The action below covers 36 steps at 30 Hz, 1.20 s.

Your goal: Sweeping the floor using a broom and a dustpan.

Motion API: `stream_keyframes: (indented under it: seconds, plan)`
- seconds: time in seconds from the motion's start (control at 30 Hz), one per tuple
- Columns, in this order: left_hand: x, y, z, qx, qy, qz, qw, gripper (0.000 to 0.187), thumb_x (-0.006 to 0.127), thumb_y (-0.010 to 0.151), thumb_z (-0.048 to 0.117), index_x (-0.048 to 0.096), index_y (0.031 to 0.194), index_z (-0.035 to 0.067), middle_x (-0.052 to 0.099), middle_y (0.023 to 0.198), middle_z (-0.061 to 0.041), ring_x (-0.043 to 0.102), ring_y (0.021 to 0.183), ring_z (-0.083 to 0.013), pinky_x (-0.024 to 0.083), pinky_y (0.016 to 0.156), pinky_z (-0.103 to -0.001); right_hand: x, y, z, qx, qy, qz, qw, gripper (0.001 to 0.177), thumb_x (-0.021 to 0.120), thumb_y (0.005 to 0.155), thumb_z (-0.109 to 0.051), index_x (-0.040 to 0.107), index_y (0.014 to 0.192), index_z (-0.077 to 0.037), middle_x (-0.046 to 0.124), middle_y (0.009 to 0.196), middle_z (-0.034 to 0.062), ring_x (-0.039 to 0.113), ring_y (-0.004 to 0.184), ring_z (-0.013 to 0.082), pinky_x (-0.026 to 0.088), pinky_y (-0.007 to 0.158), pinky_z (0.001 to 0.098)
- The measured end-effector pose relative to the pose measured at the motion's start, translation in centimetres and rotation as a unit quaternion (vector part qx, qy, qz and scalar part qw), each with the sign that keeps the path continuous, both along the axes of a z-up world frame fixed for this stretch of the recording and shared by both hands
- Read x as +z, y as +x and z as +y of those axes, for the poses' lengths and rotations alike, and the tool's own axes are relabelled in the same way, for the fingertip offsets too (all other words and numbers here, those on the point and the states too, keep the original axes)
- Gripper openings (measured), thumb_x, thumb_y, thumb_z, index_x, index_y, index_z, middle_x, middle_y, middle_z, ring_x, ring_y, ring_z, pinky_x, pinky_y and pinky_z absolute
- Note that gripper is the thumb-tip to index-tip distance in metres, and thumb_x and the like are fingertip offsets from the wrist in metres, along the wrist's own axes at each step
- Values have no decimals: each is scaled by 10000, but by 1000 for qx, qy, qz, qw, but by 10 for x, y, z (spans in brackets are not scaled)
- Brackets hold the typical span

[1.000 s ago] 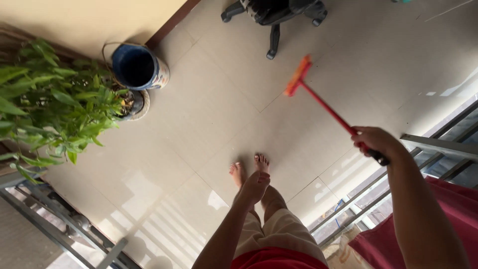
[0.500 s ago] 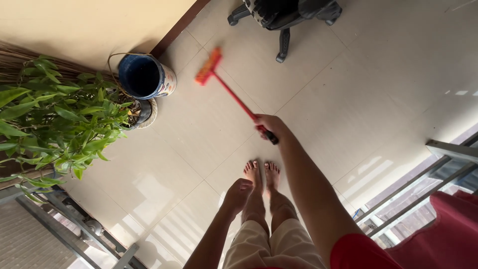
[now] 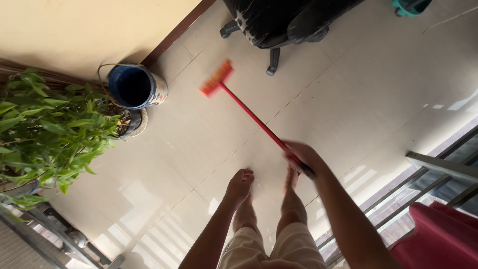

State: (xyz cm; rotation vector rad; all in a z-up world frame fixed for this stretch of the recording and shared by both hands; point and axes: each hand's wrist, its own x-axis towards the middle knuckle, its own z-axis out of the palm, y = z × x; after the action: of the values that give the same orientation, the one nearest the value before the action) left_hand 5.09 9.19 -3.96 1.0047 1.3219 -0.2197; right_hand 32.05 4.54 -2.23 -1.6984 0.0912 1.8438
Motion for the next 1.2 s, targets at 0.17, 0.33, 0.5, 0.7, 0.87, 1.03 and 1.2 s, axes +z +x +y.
stream_keyframes:
  seconds: [0.17, 0.33, 0.5, 0.7, 0.87, 1.03, 1.2]
  plan:
    - [-11, 54, 7, -14, 101, -7, 995, 311, 611, 977, 252, 657, 1237, 88, 731, 1192, -99, 681, 1136, -222, 533, 998, -361, -104, 15, 116, -126, 63, 103, 985, 141, 601, 968, -183, 682, 1078, -148, 551, 635, -11, 449, 419, 65, 362, 385, 245]
    - [-10, 95, 4, -5, 111, 11, 994, 333, 579, 1008, 279, 629, 1287, 103, 695, 1274, -79, 645, 1188, -210, 509, 1013, -368, -96, 83, -2, -84, 73, 117, 987, 221, 601, 1010, -257, 556, 823, -149, 434, 534, -47, 389, 374, 73, 321, 344, 269]
    - [-29, 138, -45, 8, 61, -8, 998, 336, 589, 994, 261, 629, 1279, 86, 710, 1253, -98, 659, 1189, -213, 527, 1011, -367, -20, 174, -208, -86, -117, -2, 989, 479, 635, 914, -310, 624, 1363, -142, 594, 656, 10, 493, 396, 66, 390, 339, 236]
    - [-77, 203, -116, -11, 67, -48, 997, 353, 622, 947, 254, 644, 1257, 87, 733, 1179, -94, 697, 1115, -211, 545, 977, -356, -27, 272, -257, -135, -93, 19, 986, 447, 634, 915, -136, 590, 1358, -103, 573, 644, 26, 475, 376, 72, 381, 321, 226]
    - [-28, 250, -119, -2, 42, -55, 998, 340, 653, 954, 268, 651, 1236, 79, 726, 1186, -71, 678, 1134, -187, 524, 984, -324, -84, 326, -155, -149, -51, 105, 982, 308, 673, 1042, -291, 537, 906, -50, 501, 587, -8, 478, 376, 56, 373, 321, 202]
    - [-33, 249, -121, 16, 82, -92, 992, 318, 645, 964, 248, 659, 1219, 58, 739, 1170, -82, 689, 1126, -191, 536, 974, -321, -35, 324, -166, -172, -28, 72, 982, 112, 649, 970, -205, 646, 991, -94, 606, 648, -9, 472, 408, 17, 374, 368, 162]
    - [-58, 213, -147, 51, 67, -96, 992, 314, 652, 967, 218, 647, 1217, 28, 724, 1197, -88, 678, 1159, -175, 522, 1010, -314, -5, 305, -255, -34, -83, -91, 992, 569, 609, 863, -78, 509, 1423, -77, 604, 648, 39, 478, 426, 86, 405, 383, 260]
